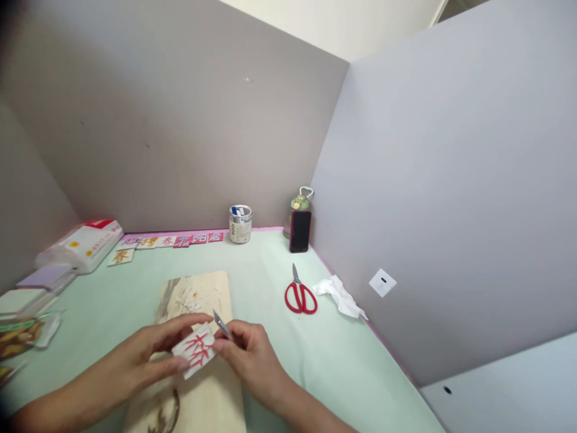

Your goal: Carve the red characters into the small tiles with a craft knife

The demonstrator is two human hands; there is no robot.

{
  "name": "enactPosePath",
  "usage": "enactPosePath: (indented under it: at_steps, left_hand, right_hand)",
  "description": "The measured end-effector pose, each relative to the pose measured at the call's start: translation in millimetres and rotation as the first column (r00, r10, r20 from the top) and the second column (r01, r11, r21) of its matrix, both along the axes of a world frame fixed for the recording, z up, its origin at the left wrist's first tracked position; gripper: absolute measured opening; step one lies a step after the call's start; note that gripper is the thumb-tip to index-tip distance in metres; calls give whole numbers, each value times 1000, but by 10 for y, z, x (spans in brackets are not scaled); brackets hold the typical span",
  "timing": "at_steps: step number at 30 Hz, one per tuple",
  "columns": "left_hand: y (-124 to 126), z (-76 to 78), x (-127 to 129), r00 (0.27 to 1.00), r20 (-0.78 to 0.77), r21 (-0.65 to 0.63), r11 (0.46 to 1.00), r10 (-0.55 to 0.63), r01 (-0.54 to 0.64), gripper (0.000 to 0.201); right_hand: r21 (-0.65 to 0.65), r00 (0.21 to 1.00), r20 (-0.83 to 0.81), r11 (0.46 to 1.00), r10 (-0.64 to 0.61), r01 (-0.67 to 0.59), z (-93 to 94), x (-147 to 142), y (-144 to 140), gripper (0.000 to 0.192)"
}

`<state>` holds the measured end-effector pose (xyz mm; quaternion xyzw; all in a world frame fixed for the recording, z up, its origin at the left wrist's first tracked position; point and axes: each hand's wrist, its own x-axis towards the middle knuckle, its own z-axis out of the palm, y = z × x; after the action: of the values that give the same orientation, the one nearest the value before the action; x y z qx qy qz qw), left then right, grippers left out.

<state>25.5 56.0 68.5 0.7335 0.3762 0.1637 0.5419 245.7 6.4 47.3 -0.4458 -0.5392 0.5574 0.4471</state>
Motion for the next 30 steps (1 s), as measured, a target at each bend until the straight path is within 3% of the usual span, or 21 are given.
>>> enactPosePath:
  at_steps: [7, 16, 30]
  left_hand:
    - [-15, -86, -40, 995, 73, -100, 992, -72, 80, 75]
    - [-13, -144, 24, 990, 127, -131, 988, -65, 82, 66]
    - [-16, -55, 60, 992, 88, -110, 989, -87, 96, 60]
  right_hand:
    - [-79, 994, -108, 997, -15, 6, -31, 34, 51, 45]
    - [-125, 991, -133, 992, -26, 10, -63, 42, 49, 47]
    - [-126, 990, -138, 992, -17, 0, -12, 35, 46, 47]
